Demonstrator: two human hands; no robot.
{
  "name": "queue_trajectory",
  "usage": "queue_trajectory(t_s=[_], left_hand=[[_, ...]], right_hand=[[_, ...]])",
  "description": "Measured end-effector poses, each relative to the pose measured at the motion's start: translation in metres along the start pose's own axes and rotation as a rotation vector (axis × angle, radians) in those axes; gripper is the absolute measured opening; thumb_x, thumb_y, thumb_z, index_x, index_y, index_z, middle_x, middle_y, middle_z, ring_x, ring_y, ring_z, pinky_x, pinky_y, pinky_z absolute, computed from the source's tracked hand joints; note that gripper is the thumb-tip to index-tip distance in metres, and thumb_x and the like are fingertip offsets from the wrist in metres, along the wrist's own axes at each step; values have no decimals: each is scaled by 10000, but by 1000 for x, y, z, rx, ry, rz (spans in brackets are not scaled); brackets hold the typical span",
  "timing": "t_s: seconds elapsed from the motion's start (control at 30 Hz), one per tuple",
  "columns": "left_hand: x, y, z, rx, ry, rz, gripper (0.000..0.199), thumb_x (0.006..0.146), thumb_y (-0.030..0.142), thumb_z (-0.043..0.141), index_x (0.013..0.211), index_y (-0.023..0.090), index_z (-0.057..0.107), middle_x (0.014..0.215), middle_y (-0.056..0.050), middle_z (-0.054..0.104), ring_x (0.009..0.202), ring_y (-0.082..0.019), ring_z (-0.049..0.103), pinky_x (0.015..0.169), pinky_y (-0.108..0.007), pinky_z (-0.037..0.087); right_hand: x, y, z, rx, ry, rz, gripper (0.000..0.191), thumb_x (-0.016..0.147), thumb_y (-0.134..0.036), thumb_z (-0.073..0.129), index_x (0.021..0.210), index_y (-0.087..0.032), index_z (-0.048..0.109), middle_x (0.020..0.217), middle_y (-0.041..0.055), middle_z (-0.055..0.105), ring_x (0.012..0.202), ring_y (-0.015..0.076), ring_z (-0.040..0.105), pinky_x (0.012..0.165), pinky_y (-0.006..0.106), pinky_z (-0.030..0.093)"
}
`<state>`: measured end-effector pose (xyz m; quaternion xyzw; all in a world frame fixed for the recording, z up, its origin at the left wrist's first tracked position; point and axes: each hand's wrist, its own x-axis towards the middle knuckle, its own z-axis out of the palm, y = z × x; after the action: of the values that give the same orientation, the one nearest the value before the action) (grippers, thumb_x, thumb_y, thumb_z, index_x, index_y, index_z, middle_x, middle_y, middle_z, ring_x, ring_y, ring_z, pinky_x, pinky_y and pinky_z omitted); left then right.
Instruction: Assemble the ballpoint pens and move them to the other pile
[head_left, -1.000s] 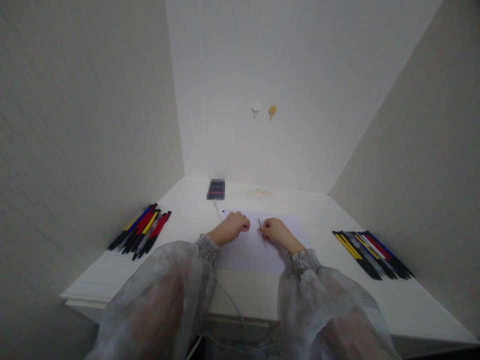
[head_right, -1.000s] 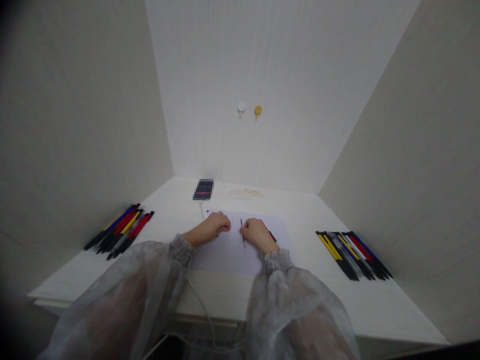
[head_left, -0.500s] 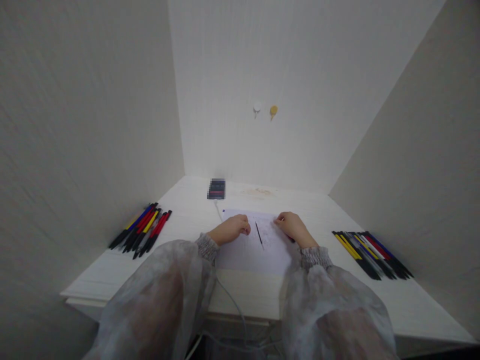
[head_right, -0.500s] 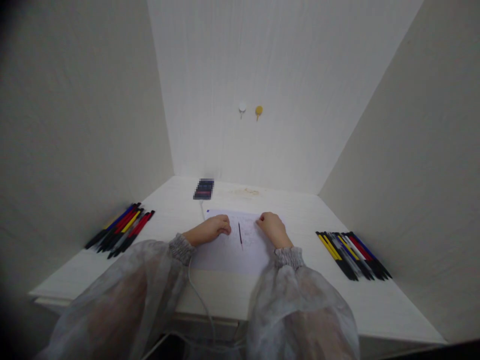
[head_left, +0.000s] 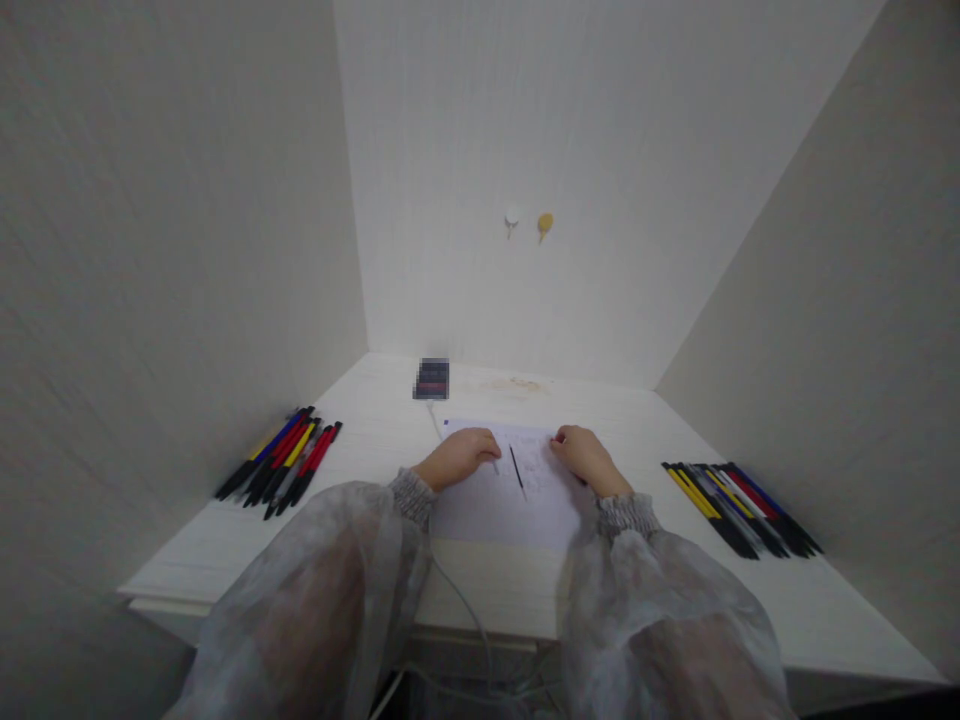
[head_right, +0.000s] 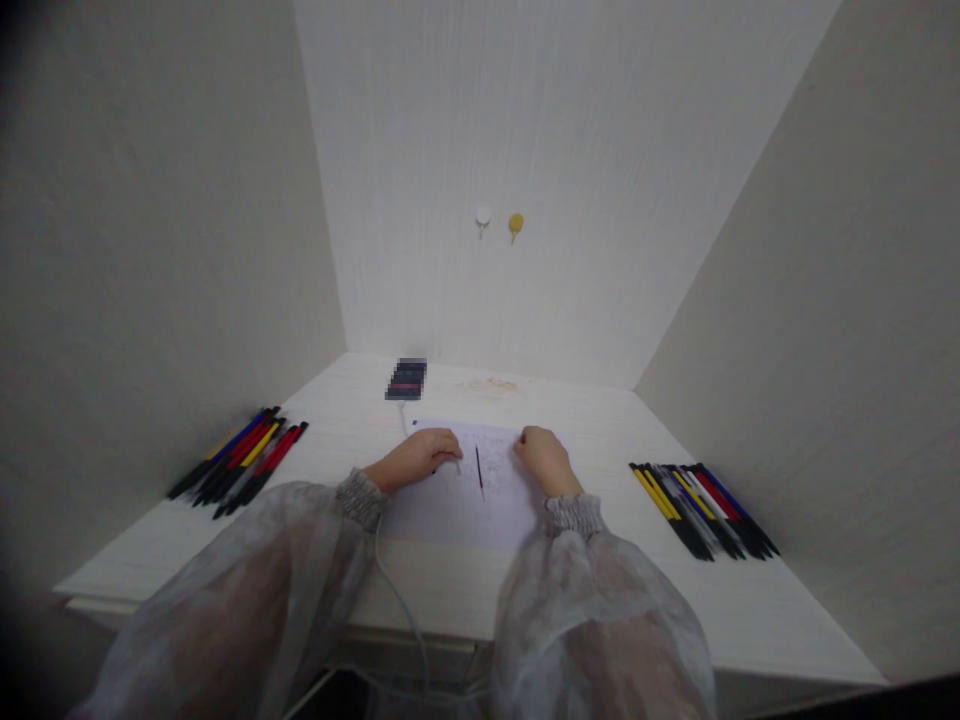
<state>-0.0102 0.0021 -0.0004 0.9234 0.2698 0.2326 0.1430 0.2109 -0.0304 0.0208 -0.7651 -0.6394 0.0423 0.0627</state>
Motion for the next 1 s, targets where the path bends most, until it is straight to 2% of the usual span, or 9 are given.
queue_trajectory(t_s=[0.13,0.2,0.27,0.33,0.43,0.6,0.87,0.93,1.0], left_hand=[[-3,0,-10,189,210,-455,245,794,339,406,925,181,540,892,-51,588,831,-153,538,730,-252,386],[-4,1,-13,253,195,-642,323,769,427,414,945,168,495,847,-64,591,790,-179,551,676,-268,395],[-5,2,-13,280,101,-733,375,731,472,443,934,158,469,826,-76,592,780,-201,559,646,-274,395],[-6,4,-11,294,19,-752,366,707,450,480,921,154,455,852,-89,591,797,-214,561,641,-275,393],[-6,5,-8,297,-25,-722,299,702,353,491,922,157,441,880,-95,587,812,-214,560,638,-275,392],[-6,1,-6,244,-26,-685,217,676,245,493,874,166,451,831,-66,588,803,-193,557,634,-259,390],[-7,-8,-2,185,-1,-636,148,618,214,533,751,161,500,740,-54,588,721,-183,553,580,-254,375],[-7,-8,-3,171,19,-645,140,620,246,549,721,158,506,720,-54,586,703,-180,551,572,-253,370],[-7,-6,-7,161,88,-651,177,642,320,549,705,160,509,711,-52,583,687,-174,546,569,-254,365]], right_hand=[[-2,13,-9,-62,12,143,314,731,-322,436,918,-131,601,937,146,606,842,235,565,622,285,400],[-2,15,-9,-86,-49,130,309,719,-323,458,911,-127,601,939,149,604,837,228,570,618,278,406],[-1,14,-6,-99,-103,110,284,708,-290,479,898,-121,606,933,153,605,828,218,577,619,268,410],[0,12,-3,-108,-131,118,258,696,-237,489,890,-118,611,920,155,609,818,210,585,623,261,414],[1,13,-3,-123,-144,141,264,680,-187,490,903,-114,611,907,162,612,827,217,588,628,266,422],[-2,22,-8,-150,-161,189,302,628,-169,533,913,-110,611,855,171,622,825,250,591,612,294,435],[-6,29,-15,-128,-188,216,252,579,-159,565,814,-116,642,769,161,635,762,235,600,586,293,425],[-8,28,-20,-98,-115,229,245,600,-221,571,811,-120,643,801,167,631,780,243,591,590,299,419],[-11,28,-27,-29,86,263,265,675,-318,511,812,-133,643,820,161,628,789,240,582,603,302,406]])
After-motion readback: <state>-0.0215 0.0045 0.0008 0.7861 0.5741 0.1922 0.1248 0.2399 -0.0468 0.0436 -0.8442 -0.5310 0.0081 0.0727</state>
